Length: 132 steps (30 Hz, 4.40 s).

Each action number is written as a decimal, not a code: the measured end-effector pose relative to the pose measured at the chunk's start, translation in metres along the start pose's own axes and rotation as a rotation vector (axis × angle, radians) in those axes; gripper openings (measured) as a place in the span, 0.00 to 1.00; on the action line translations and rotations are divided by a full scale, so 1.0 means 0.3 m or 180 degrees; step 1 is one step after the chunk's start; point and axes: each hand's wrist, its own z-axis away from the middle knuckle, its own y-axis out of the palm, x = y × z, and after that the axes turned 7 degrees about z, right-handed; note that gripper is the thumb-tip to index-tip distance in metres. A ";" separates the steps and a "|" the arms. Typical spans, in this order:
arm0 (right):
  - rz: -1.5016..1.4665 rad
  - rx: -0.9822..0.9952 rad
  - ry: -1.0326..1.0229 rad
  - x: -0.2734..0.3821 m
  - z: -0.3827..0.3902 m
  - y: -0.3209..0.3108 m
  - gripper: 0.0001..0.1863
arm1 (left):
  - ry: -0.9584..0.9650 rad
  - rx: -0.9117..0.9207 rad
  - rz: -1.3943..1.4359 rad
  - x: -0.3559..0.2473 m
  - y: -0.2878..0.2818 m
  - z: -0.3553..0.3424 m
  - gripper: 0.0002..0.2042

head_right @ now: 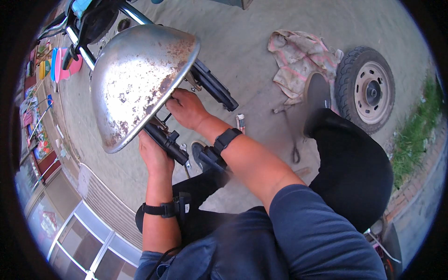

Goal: The person is repairing a vehicle's front mudguard. They use a wrench to loosen bolts, remove the mudguard, and then reattach it, tightening the bolts to secure it in place.

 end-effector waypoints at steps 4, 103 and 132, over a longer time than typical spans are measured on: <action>-0.0025 0.0027 0.0011 -0.001 0.007 0.005 0.22 | 0.0104 0.0036 -0.0033 0.013 -0.009 -0.013 0.27; -0.0253 -0.0289 0.0704 -0.038 -0.078 0.037 0.18 | -0.0319 0.0425 -0.0169 -0.067 -0.117 0.104 0.38; -0.0924 -0.0323 0.1410 0.054 -0.011 0.030 0.14 | -0.0594 0.0613 -0.0162 -0.087 -0.085 0.130 0.31</action>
